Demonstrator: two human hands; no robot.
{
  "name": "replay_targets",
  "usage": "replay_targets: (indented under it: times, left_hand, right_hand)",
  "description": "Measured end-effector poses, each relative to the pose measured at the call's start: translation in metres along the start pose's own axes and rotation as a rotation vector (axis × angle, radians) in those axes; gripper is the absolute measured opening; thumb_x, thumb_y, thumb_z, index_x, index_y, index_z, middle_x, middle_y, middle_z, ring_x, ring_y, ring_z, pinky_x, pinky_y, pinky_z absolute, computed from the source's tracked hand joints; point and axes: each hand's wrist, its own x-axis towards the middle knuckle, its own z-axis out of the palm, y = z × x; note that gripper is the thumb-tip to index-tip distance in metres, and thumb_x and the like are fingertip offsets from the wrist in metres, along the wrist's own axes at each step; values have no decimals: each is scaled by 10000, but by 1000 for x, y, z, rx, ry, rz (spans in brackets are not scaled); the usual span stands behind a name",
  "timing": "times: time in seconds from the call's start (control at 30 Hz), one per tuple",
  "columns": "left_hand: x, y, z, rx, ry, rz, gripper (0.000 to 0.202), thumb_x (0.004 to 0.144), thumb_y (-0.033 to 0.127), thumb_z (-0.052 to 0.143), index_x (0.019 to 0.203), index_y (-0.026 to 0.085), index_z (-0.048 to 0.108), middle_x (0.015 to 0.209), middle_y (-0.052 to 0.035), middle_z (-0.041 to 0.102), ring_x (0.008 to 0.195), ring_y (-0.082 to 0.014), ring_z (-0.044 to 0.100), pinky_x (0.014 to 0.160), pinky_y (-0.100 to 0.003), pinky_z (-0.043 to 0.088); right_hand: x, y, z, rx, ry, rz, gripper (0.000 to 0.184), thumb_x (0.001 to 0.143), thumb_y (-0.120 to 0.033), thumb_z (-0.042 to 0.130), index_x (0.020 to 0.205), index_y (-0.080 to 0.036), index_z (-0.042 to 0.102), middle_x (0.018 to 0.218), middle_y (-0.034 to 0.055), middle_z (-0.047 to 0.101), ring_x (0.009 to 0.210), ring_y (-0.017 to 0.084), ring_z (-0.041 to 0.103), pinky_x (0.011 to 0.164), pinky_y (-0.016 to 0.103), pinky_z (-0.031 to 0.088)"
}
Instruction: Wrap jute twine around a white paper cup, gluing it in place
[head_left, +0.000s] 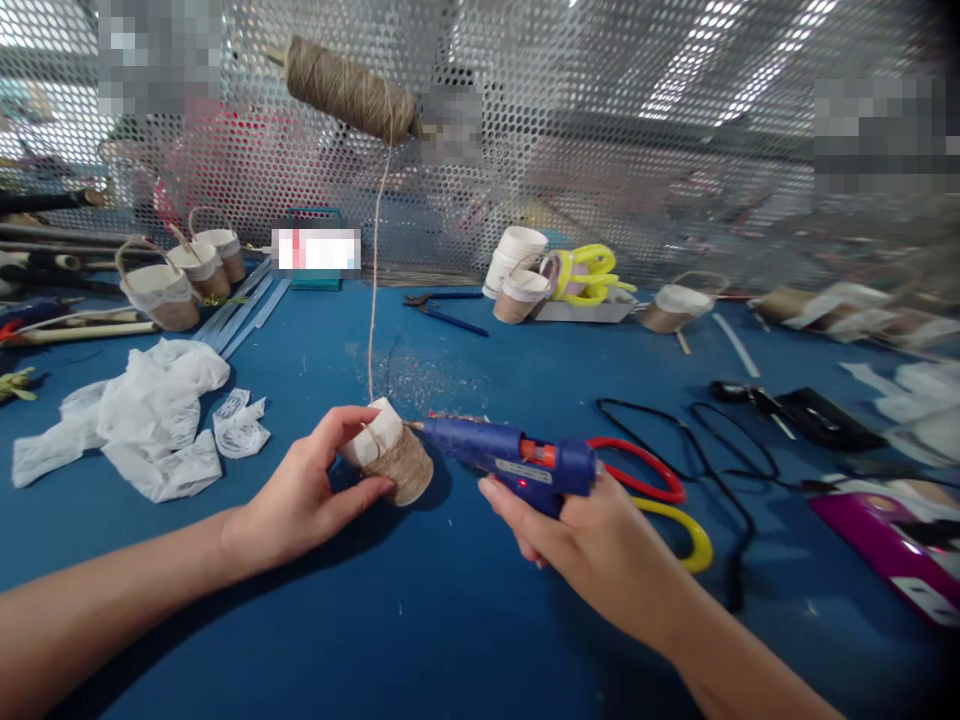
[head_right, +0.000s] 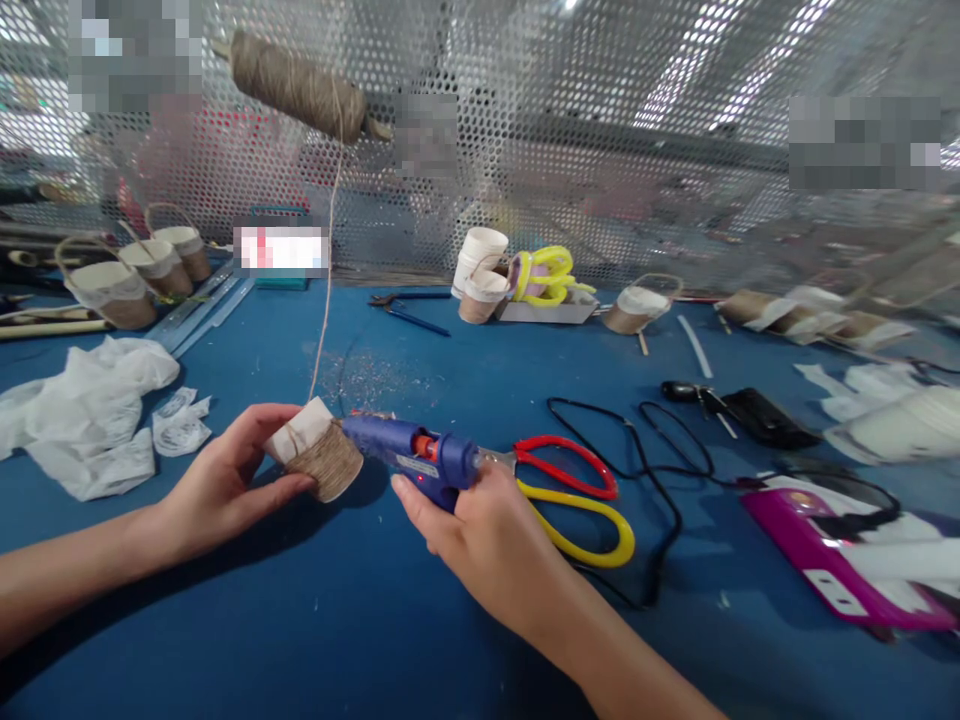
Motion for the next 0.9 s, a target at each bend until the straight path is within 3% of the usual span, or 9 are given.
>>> replay_targets:
  times: [0.27, 0.57, 0.9]
  left_hand:
    - [1, -3, 0, -14, -15, -4, 415, 785, 212, 584, 1145, 188, 378, 957, -47, 638, 844, -165, 611, 740, -268, 493]
    - [2, -3, 0, 22, -9, 2, 429, 780, 216, 594, 1145, 183, 371, 959, -50, 636, 835, -164, 608, 752, -276, 482]
    - [0, -4, -1, 3, -15, -12, 424, 783, 217, 592, 1151, 190, 383, 963, -47, 627, 848, -162, 600, 751, -270, 484]
  right_hand:
    - [-9, -5, 0, -21, 14, -202, 251, 777, -304, 543, 534, -243, 522, 378, -48, 490, 397, 126, 513, 418, 234, 434]
    - [-9, -8, 6, 41, -53, -197, 184, 775, -210, 534, 595, -216, 499, 418, -67, 484, 365, 80, 459, 386, 194, 409]
    - [-7, -1, -2, -13, -33, -108, 293, 772, -329, 533, 494, -242, 494, 361, -48, 477, 335, 110, 479, 381, 230, 423]
